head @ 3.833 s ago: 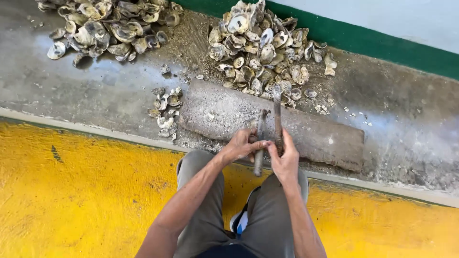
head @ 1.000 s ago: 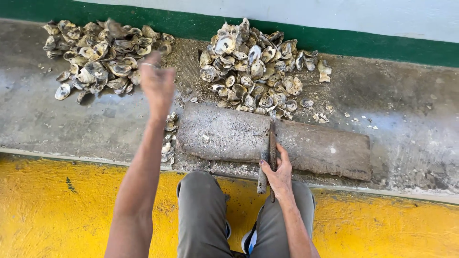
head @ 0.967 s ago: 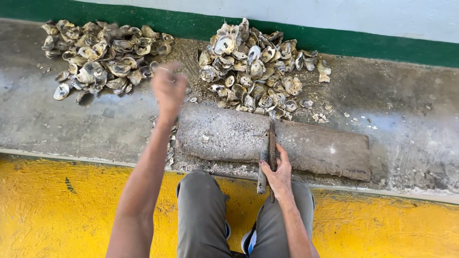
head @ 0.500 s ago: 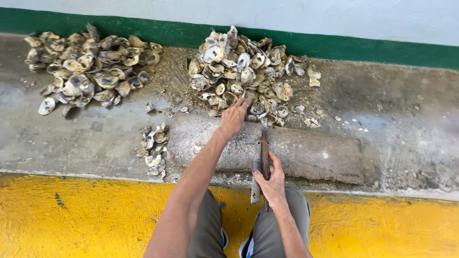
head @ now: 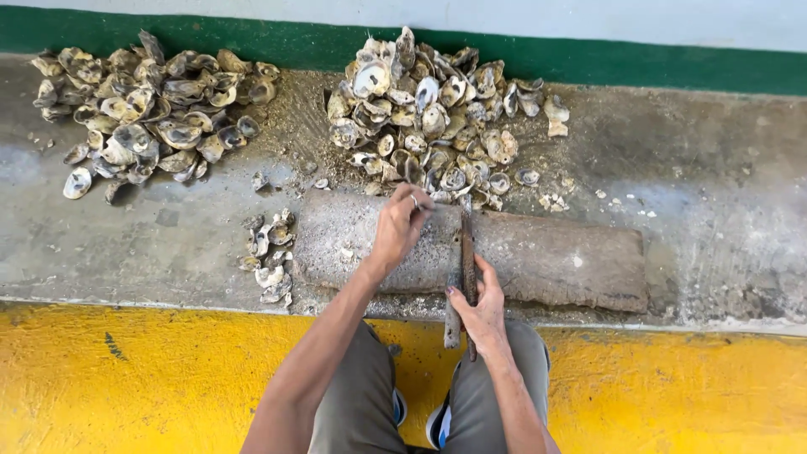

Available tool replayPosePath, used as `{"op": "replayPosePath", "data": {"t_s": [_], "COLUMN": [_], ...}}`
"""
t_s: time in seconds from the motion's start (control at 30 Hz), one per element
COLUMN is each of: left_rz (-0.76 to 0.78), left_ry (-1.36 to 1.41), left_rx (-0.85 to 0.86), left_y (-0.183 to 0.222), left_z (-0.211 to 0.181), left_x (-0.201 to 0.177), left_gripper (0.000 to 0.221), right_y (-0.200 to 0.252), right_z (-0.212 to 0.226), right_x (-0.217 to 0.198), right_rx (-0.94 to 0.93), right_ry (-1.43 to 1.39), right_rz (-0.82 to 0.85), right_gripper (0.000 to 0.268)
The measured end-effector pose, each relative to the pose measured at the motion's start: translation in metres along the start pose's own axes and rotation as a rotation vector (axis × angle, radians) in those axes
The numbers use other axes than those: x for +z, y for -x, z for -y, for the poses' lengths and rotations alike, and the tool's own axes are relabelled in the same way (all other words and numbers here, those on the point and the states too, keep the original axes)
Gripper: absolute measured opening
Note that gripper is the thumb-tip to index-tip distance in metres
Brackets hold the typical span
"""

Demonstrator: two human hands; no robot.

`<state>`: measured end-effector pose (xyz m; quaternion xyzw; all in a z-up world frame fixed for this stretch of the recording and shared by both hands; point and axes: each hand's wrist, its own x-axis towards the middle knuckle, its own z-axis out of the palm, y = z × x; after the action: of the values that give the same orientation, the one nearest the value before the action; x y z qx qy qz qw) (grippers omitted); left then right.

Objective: Breaking open oyster shells using two metal rods as tools.

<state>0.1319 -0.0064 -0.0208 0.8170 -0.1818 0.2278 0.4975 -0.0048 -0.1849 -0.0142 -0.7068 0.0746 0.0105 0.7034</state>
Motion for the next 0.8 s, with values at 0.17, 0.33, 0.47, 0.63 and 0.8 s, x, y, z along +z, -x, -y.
{"op": "replayPosePath", "data": {"t_s": [0.17,0.33,0.47,0.63,0.8], "left_rz": [0.123,0.072,0.177,0.379,0.203], "left_ry": [-0.038,-0.100,0.109,0.596,0.508], "left_rx": [-0.069,-0.141,-0.259,-0.742,-0.875], "left_y": [0.048,0.078,0.116,0.143,0.171], "left_z": [-0.056,-0.087,-0.126,-0.149,-0.111], "left_x": [-0.032,-0.035,-0.023,-0.013,-0.020], "left_gripper": [0.018,0.020,0.020,0.052,0.034], "right_y": [0.004,0.006,0.011,0.017,0.017], "right_z": [-0.004,-0.002,0.012,0.002,0.008], "right_x": [-0.004,-0.005,-0.002,-0.004,-0.001], "right_rx": [-0.028,-0.161,-0.244,-0.309,-0.161], "right_ry": [-0.058,-0.047,-0.007,-0.077,-0.047], "right_rz": [-0.034,-0.097,-0.126,-0.050,-0.039], "right_gripper": [0.069,0.072,0.078,0.074,0.062]}}
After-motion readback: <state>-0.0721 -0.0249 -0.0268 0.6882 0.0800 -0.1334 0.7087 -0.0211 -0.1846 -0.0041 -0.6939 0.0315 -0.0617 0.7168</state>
